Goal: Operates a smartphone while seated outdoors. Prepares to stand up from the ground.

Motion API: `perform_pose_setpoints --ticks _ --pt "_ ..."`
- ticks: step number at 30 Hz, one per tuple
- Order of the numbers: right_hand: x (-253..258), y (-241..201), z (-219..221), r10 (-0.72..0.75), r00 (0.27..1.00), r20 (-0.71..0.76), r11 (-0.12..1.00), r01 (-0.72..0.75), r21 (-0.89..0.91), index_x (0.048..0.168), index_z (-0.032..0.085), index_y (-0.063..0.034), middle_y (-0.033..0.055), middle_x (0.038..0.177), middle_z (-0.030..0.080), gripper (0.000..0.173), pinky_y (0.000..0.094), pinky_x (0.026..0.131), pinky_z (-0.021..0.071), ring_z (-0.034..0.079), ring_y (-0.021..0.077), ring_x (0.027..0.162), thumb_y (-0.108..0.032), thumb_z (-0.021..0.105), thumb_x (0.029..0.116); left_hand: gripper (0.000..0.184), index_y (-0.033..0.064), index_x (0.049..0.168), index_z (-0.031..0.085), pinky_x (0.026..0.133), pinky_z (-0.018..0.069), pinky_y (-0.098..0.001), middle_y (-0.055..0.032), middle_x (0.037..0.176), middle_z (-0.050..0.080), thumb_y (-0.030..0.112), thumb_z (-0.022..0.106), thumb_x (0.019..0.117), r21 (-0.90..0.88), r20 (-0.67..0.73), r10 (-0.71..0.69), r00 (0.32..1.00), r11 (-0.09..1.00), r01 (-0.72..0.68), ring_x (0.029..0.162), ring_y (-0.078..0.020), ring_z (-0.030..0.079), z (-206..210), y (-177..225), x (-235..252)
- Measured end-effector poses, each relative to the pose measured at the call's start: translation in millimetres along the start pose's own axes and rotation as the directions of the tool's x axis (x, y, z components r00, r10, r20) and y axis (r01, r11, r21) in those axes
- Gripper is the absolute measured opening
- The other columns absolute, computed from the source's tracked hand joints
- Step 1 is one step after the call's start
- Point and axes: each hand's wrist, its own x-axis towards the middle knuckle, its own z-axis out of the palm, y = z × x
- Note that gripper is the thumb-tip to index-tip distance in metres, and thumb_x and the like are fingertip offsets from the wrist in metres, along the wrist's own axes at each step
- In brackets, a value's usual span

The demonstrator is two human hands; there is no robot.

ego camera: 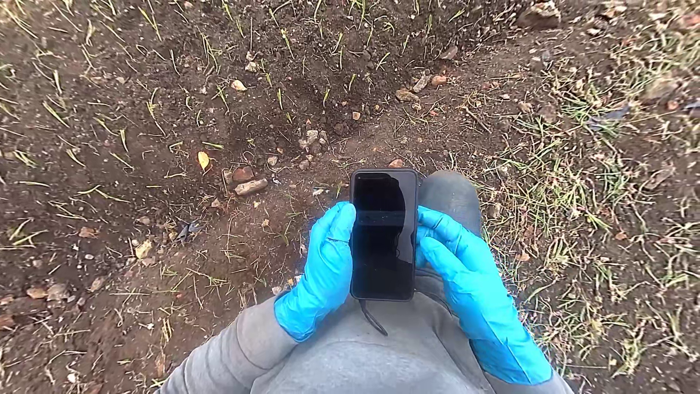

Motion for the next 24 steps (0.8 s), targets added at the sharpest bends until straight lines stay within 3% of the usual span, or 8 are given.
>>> perform_pose_setpoints --ticks 6,10,15,18,20,24 --pt "-1.0 -4.9 8.1 -0.005 1.000 0.021 1.000 0.004 0.015 0.140 0.059 -0.0086 0.0036 0.104 0.074 0.042 0.0251 0.074 0.0601 0.070 0.0120 0.087 -0.008 0.052 0.0990 0.053 0.0138 0.122 0.070 0.090 0.0604 -0.0398 -0.0036 0.114 0.072 0.046 0.029 0.1131 -0.019 -0.016 -0.013 1.000 1.000 0.012 0.106 -0.0138 0.069 -2.0 -1.9 -3.5" --pt "-0.8 -4.9 9.2 -0.002 0.999 0.039 1.000 0.002 -0.004 0.142 0.058 -0.0089 0.0036 0.107 0.074 0.043 0.0261 0.075 0.0607 0.071 0.0127 0.090 -0.009 0.051 0.0996 0.055 0.0141 0.117 0.070 0.085 0.0616 -0.0401 -0.0040 0.108 0.072 0.048 0.028 0.1127 -0.005 -0.028 -0.017 0.999 1.000 0.017 0.101 -0.0143 0.070 -3.0 -2.7 -5.1" --pt "-3.7 -3.5 5.3 -0.100 0.995 0.000 0.988 0.100 -0.115 0.143 0.057 -0.0091 0.0024 0.113 0.073 0.043 0.0268 0.080 0.0611 0.071 0.0121 0.096 -0.010 0.054 0.0998 0.053 0.0141 0.127 0.068 0.091 0.0606 -0.0402 -0.0040 0.117 0.071 0.045 0.026 0.1135 -0.014 -0.034 0.008 0.999 1.000 -0.009 0.108 -0.0140 0.069 -4.7 -3.1 -7.8" --pt "-6.0 1.5 -3.3 -0.364 0.931 -0.008 0.862 0.333 -0.383 0.143 0.057 -0.0116 0.0005 0.125 0.070 0.044 0.0344 0.092 0.0592 0.067 0.0147 0.111 -0.022 0.055 0.0997 0.052 0.0149 0.127 0.068 0.092 0.0609 -0.0410 -0.0039 0.118 0.072 0.045 0.028 0.1134 -0.036 -0.049 0.001 0.999 0.999 -0.003 0.109 -0.0144 0.069 -5.0 -3.3 -7.8" --pt "-9.0 -0.3 -4.6 -0.498 0.867 0.018 0.759 0.446 -0.475 0.139 0.059 -0.0147 -0.0002 0.125 0.070 0.042 0.0395 0.095 0.0569 0.064 0.0177 0.114 -0.026 0.055 0.0979 0.053 0.0148 0.128 0.067 0.092 0.0606 -0.0408 -0.0041 0.119 0.071 0.046 0.028 0.1134 -0.047 -0.047 0.004 0.999 0.999 -0.006 0.109 -0.0146 0.069 -6.0 -3.7 -8.1" --pt "-16.8 -7.3 7.4 -0.603 0.789 0.116 0.611 0.550 -0.569 0.130 0.063 -0.0214 -0.0070 0.125 0.069 0.036 0.0323 0.100 0.0455 0.057 0.0091 0.117 -0.028 0.053 0.0959 0.052 0.0145 0.128 0.068 0.091 0.0608 -0.0400 -0.0043 0.117 0.072 0.045 0.029 0.1133 -0.045 -0.056 -0.012 0.998 0.999 0.010 0.107 -0.0144 0.070 -4.1 -0.9 -8.5"
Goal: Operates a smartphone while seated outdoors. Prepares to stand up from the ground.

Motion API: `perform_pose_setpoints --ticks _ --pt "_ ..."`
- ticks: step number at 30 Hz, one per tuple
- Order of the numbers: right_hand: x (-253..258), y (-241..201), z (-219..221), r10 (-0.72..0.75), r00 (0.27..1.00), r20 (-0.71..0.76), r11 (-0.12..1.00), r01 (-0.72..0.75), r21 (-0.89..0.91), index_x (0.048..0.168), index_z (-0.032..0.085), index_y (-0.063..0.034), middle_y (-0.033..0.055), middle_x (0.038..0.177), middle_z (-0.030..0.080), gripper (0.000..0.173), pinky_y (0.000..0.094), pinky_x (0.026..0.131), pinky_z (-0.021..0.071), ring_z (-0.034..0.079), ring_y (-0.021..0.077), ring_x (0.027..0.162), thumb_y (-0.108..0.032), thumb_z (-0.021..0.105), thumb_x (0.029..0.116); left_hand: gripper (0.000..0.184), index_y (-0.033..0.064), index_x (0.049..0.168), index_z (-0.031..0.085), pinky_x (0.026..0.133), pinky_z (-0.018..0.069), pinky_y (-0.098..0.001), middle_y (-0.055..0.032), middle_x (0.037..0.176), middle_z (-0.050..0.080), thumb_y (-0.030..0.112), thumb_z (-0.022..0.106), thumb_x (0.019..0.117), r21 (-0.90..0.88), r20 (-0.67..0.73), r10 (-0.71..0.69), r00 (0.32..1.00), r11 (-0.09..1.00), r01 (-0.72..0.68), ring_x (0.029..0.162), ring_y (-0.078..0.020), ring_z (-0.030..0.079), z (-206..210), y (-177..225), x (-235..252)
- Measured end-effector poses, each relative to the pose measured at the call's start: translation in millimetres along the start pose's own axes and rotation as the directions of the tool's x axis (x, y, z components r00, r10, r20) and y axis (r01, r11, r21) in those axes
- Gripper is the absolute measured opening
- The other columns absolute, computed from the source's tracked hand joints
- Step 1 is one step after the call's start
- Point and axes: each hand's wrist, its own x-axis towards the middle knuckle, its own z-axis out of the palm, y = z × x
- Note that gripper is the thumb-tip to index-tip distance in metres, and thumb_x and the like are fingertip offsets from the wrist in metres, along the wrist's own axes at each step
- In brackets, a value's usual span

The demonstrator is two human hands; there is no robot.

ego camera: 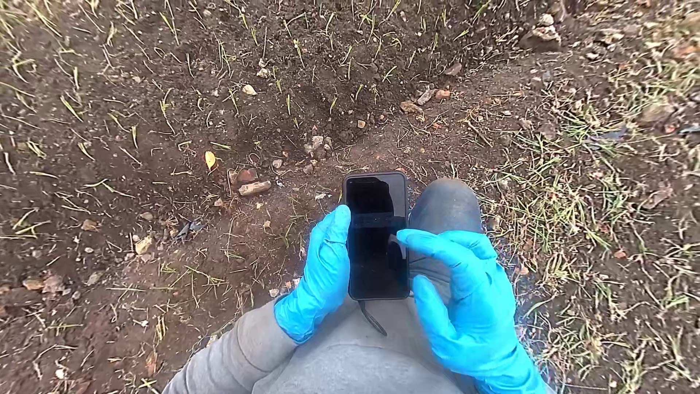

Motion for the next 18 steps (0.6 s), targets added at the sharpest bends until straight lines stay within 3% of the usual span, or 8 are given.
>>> perform_pose_setpoints --ticks 4,9,15,18 --pt "-1.1 -9.9 10.4 -0.060 0.995 0.074 0.998 0.062 -0.033 0.127 0.064 -0.0219 -0.0088 0.126 0.069 0.034 0.0324 0.101 0.0392 0.055 0.0065 0.116 -0.031 0.052 0.0957 0.051 0.0145 0.126 0.068 0.088 0.0607 -0.0377 -0.0034 0.112 0.072 0.045 0.029 0.1133 0.013 0.006 0.003 1.000 1.000 -0.003 0.103 -0.0126 0.070 1.5 2.5 0.0" --pt "-2.3 -9.9 13.9 -0.063 0.990 0.126 0.995 0.072 -0.070 0.123 0.066 -0.0208 -0.0092 0.125 0.071 0.033 0.0329 0.098 0.0399 0.057 0.0072 0.113 -0.032 0.051 0.0954 0.051 0.0139 0.123 0.069 0.086 0.0621 -0.0368 -0.0039 0.110 0.072 0.043 0.029 0.1137 0.032 0.025 0.047 0.999 0.998 -0.047 0.100 -0.0132 0.071 0.0 1.2 0.8" --pt "-4.5 7.4 -11.2 0.004 1.000 0.026 0.991 0.000 -0.136 0.123 0.065 -0.0232 -0.0100 0.121 0.071 0.032 0.0320 0.097 0.0416 0.057 0.0051 0.109 -0.032 0.050 0.0965 0.050 0.0136 0.128 0.067 0.092 0.0606 -0.0412 -0.0049 0.118 0.072 0.042 0.028 0.1139 -0.007 0.011 0.024 1.000 1.000 -0.024 0.108 -0.0148 0.069 -2.9 -1.3 1.5" --pt "-6.1 11.1 -24.6 0.033 0.999 -0.041 0.988 -0.039 -0.148 0.124 0.065 -0.0265 -0.0098 0.121 0.071 0.032 0.0334 0.095 0.0433 0.058 0.0078 0.111 -0.038 0.049 0.0984 0.050 0.0135 0.127 0.067 0.090 0.0611 -0.0399 -0.0048 0.116 0.072 0.041 0.028 0.1140 -0.025 0.007 0.034 0.999 0.999 -0.034 0.106 -0.0141 0.070 -4.1 -1.8 1.9"
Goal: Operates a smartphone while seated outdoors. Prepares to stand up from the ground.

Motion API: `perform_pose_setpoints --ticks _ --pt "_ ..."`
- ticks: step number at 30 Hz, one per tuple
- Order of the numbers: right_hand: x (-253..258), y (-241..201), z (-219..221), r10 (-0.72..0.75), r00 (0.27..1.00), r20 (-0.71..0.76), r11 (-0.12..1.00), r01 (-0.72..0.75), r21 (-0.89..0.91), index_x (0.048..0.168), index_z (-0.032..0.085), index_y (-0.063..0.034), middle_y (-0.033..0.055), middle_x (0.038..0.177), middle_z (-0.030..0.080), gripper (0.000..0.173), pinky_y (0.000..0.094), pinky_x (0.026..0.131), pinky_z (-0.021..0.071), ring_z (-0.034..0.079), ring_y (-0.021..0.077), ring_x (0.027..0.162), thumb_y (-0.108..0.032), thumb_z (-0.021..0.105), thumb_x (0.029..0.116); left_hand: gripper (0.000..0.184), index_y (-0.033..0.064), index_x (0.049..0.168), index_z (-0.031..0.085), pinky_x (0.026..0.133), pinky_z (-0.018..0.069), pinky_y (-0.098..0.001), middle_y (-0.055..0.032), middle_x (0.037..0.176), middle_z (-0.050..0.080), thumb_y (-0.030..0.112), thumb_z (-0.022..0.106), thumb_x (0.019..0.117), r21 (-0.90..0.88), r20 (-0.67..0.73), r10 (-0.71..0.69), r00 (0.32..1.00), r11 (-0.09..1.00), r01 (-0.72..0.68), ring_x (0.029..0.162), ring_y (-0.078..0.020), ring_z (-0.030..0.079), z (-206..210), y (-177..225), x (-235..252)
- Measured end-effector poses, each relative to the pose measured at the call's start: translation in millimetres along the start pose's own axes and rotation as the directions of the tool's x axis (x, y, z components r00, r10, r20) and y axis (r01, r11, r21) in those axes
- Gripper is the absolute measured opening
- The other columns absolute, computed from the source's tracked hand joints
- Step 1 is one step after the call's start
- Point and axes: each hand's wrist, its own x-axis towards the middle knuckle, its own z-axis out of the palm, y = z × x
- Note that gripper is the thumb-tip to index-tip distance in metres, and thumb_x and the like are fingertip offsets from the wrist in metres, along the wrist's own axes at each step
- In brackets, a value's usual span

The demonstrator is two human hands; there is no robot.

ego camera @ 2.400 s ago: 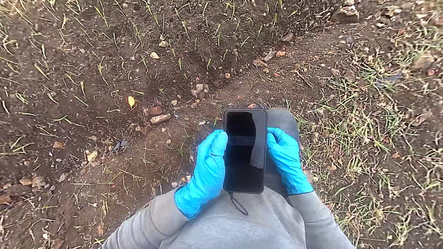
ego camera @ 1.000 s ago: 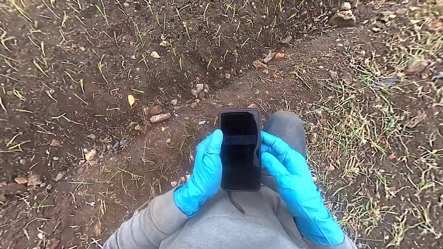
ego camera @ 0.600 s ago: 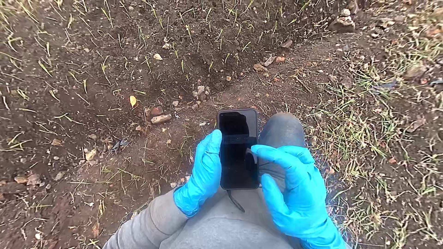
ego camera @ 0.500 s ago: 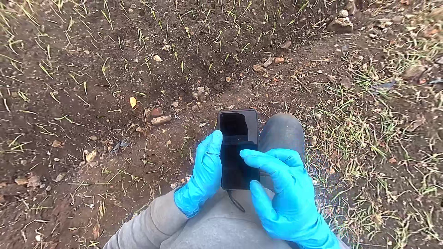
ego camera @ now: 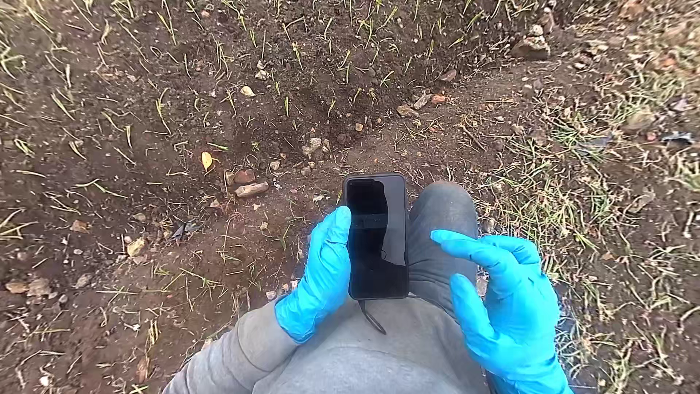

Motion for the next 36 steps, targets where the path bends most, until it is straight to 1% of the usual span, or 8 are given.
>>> perform_pose_setpoints --ticks 11,17,23,27,29,32,34,36 --pt "4.2 -16.7 16.3 -0.044 0.997 0.060 0.992 0.037 0.119 0.116 0.067 -0.0228 -0.0097 0.117 0.072 0.028 0.0279 0.095 0.0443 0.058 0.0048 0.110 -0.034 0.049 0.0977 0.050 0.0136 0.129 0.067 0.090 0.0607 -0.0381 -0.0038 0.117 0.071 0.041 0.028 0.1142 0.042 0.006 0.003 1.000 0.999 -0.003 0.106 -0.0130 0.069 -1.4 2.0 1.9" --pt "0.0 -11.6 25.9 -0.072 0.988 0.137 0.986 0.049 0.160 0.107 0.073 -0.0231 -0.0094 0.107 0.075 0.029 0.0271 0.086 0.0469 0.060 0.0042 0.098 -0.033 0.047 0.0974 0.049 0.0142 0.126 0.068 0.089 0.0611 -0.0399 -0.0044 0.115 0.072 0.042 0.029 0.1139 0.009 -0.008 -0.024 1.000 1.000 0.024 0.106 -0.0146 0.070 1.4 0.6 6.7" --pt "20.1 -6.0 24.2 -0.034 0.995 0.099 0.986 0.017 0.165 0.134 0.061 -0.0243 -0.0087 0.136 0.065 0.040 0.0374 0.107 0.0416 0.055 0.0101 0.126 -0.034 0.054 0.0963 0.047 0.0126 0.119 0.070 0.086 0.0623 -0.0392 -0.0059 0.106 0.074 0.038 0.031 0.1134 -0.022 0.009 0.021 1.000 1.000 -0.021 0.098 -0.0163 0.072 5.4 2.7 11.4" --pt "19.8 5.0 23.8 0.173 0.984 0.032 0.923 -0.174 0.343 0.139 0.060 -0.0218 -0.0026 0.136 0.065 0.043 0.0383 0.097 0.0542 0.061 0.0181 0.120 -0.035 0.056 0.0990 0.046 0.0119 0.121 0.070 0.091 0.0610 -0.0390 -0.0058 0.110 0.073 0.037 0.032 0.1125 -0.025 0.008 0.043 0.999 0.999 -0.042 0.103 -0.0159 0.071 5.5 4.8 10.9" --pt "18.5 10.2 28.2 0.331 0.936 0.117 0.776 -0.341 0.531 0.138 0.061 -0.0177 0.0008 0.131 0.067 0.041 0.0341 0.093 0.0561 0.065 0.0171 0.112 -0.034 0.057 0.1009 0.045 0.0108 0.121 0.070 0.093 0.0609 -0.0398 -0.0065 0.111 0.073 0.035 0.033 0.1122 -0.015 0.004 0.055 0.998 0.998 -0.055 0.105 -0.0169 0.071 5.9 5.8 11.0" --pt "14.8 14.2 42.3 0.426 0.836 0.345 0.329 -0.499 0.802 0.127 0.067 -0.0077 0.0088 0.110 0.072 0.039 0.0323 0.086 0.0567 0.069 0.0167 0.096 -0.034 0.056 0.1010 0.046 0.0094 0.121 0.070 0.093 0.0612 -0.0410 -0.0083 0.111 0.073 0.036 0.034 0.1119 -0.027 0.018 0.085 0.996 0.996 -0.085 0.105 -0.0189 0.071 4.9 5.7 10.3" --pt "10.5 10.6 50.1 0.345 0.809 0.476 0.038 -0.518 0.854 0.126 0.065 -0.0042 0.0123 0.114 0.071 0.039 0.0361 0.094 0.0560 0.068 0.0186 0.104 -0.034 0.053 0.1034 0.045 0.0090 0.117 0.070 0.093 0.0613 -0.0412 -0.0086 0.108 0.073 0.036 0.035 0.1118 -0.020 -0.005 0.117 0.993 0.993 -0.117 0.104 -0.0194 0.071 6.1 6.6 10.0" --pt "5.0 6.9 56.4 0.236 0.816 0.528 -0.181 -0.497 0.849 0.135 0.060 -0.0035 0.0136 0.131 0.065 0.043 0.0402 0.107 0.0488 0.061 0.0210 0.123 -0.033 0.049 0.1055 0.044 0.0089 0.117 0.070 0.096 0.0601 -0.0396 -0.0073 0.109 0.073 0.034 0.035 0.1117 0.026 -0.048 0.148 0.988 0.989 -0.147 0.106 -0.0181 0.071 6.8 10.0 9.0"
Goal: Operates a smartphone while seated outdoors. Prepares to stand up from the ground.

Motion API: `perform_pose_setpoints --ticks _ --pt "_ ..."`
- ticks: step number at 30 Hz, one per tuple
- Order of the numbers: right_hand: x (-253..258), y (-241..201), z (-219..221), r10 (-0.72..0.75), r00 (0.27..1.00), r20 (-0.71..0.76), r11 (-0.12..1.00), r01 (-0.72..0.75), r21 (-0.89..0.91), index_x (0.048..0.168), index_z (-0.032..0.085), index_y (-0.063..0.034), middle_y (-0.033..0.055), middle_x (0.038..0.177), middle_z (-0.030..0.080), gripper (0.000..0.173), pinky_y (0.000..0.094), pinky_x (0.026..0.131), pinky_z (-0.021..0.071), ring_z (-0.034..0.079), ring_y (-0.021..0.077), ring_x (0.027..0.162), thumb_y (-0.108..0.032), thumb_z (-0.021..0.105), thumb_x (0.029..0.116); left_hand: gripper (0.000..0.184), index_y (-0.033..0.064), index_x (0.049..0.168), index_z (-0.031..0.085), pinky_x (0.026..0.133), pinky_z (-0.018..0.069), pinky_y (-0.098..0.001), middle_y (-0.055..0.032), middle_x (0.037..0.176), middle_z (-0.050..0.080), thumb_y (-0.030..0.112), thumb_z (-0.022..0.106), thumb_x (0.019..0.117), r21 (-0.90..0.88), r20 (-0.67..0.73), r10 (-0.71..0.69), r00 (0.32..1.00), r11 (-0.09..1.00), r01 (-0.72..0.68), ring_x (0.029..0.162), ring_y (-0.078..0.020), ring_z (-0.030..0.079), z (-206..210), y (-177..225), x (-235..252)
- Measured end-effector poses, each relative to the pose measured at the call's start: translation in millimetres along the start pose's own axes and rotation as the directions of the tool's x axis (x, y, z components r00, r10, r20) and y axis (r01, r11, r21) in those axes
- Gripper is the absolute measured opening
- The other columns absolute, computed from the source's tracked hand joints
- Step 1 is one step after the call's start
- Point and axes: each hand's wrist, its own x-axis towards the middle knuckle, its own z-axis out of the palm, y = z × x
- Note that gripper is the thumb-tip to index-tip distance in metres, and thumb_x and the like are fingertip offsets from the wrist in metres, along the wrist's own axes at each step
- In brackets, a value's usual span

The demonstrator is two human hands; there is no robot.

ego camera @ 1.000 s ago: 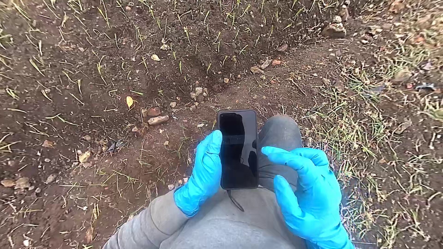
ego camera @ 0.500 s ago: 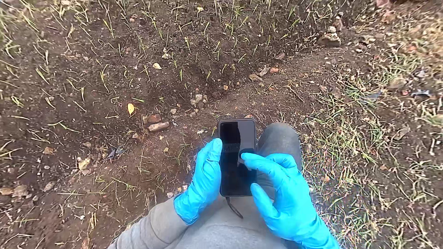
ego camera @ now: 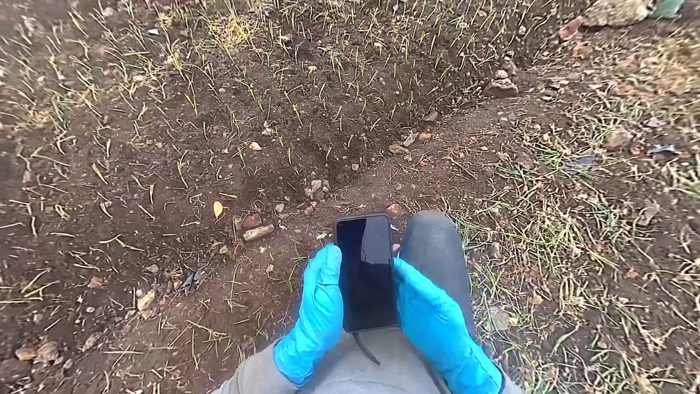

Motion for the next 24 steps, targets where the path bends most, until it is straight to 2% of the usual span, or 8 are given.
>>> perform_pose_setpoints --ticks 4,5,7,10,14,18,21,24 --pt "-0.1 11.5 3.0 0.083 0.988 0.128 0.899 -0.129 0.418 0.143 0.054 -0.0062 0.0145 0.140 0.060 0.048 0.0503 0.110 0.0466 0.056 0.0268 0.132 -0.034 0.051 0.1039 0.047 0.0055 0.133 0.062 0.103 0.0550 -0.0332 -0.0065 0.123 0.070 0.036 0.031 0.1140 0.136 0.063 0.291 0.954 0.945 -0.298 0.117 -0.0131 0.066 -17.1 -26.5 5.3" --pt "-1.5 13.7 2.2 0.076 0.982 0.174 0.862 -0.152 0.484 0.144 0.053 -0.0077 0.0145 0.140 0.060 0.050 0.0519 0.110 0.0459 0.056 0.0278 0.132 -0.037 0.052 0.1033 0.048 0.0040 0.128 0.063 0.101 0.0537 -0.0296 -0.0044 0.117 0.069 0.038 0.033 0.1137 0.198 0.071 0.348 0.935 0.914 -0.355 0.113 -0.0091 0.065 -15.3 -24.0 7.3" --pt "-6.1 16.5 0.7 0.033 0.966 0.256 0.819 -0.173 0.548 0.139 0.058 -0.0099 0.0132 0.137 0.062 0.049 0.0504 0.110 0.0465 0.057 0.0266 0.131 -0.043 0.055 0.1025 0.057 0.0054 0.126 0.065 0.106 0.0503 -0.0296 -0.0012 0.122 0.068 0.049 0.031 0.1117 0.330 0.130 0.328 0.936 0.876 -0.352 0.119 -0.0058 0.061 -4.0 2.7 8.1" --pt "-18.7 9.2 3.7 -0.069 0.957 0.280 0.854 -0.088 0.512 0.137 0.060 -0.0139 0.0099 0.134 0.065 0.049 0.0468 0.108 0.0486 0.059 0.0224 0.128 -0.049 0.048 0.1049 0.067 0.0063 0.135 0.064 0.109 0.0501 -0.0378 -0.0084 0.135 0.065 0.055 0.026 0.1104 0.340 0.370 0.430 0.824 0.763 -0.550 0.129 -0.0147 0.059 -6.4 -7.8 20.9" --pt "-46.9 -2.2 -3.2 -0.217 0.961 0.173 0.890 0.122 0.440 0.140 0.058 -0.0131 0.0138 0.139 0.062 0.058 0.0489 0.108 0.0490 0.059 0.0267 0.129 -0.056 0.043 0.1045 0.084 0.0042 0.137 0.063 0.099 0.0602 -0.0379 -0.0072 0.134 0.067 0.071 0.025 0.1036 0.324 0.540 0.145 0.829 0.873 -0.364 0.120 -0.0150 0.067 24.8 38.1 13.1" --pt "-89.7 -27.8 -22.7 -0.420 0.907 0.019 0.816 0.368 0.446 0.138 0.060 -0.0111 0.0237 0.137 0.060 0.061 0.0558 0.101 0.0510 0.062 0.0381 0.122 -0.055 0.044 0.0989 0.088 -0.0033 0.133 0.062 0.101 0.0573 -0.0432 -0.0144 0.122 0.073 0.070 0.022 0.1042 0.205 0.683 0.070 0.727 0.937 -0.282 0.112 -0.0246 0.072 29.2 28.5 25.1" --pt "-152.3 -33.5 -65.5 -0.583 0.764 -0.278 0.697 0.645 0.311 0.135 0.060 -0.0095 0.0239 0.132 0.062 0.056 0.0583 0.099 0.0510 0.062 0.0384 0.120 -0.050 0.048 0.0970 0.073 0.0077 0.134 0.067 0.095 0.0610 -0.0398 -0.0070 0.119 0.076 0.059 0.020 0.1098 0.117 0.778 0.038 0.628 0.972 -0.203 0.107 -0.0212 0.074 23.8 -5.7 28.5" --pt "-225.3 -12.5 -111.2 -0.517 0.618 -0.592 0.736 0.674 0.061 0.137 0.057 -0.0133 0.0210 0.129 0.064 0.056 0.0537 0.092 0.0564 0.066 0.0349 0.113 -0.053 0.041 0.1016 0.070 0.0018 0.133 0.063 0.095 0.0601 -0.0387 -0.0048 0.117 0.075 0.053 0.020 0.1117 0.196 0.836 -0.088 0.541 0.970 -0.145 0.105 -0.0173 0.073 29.3 -14.4 19.8"
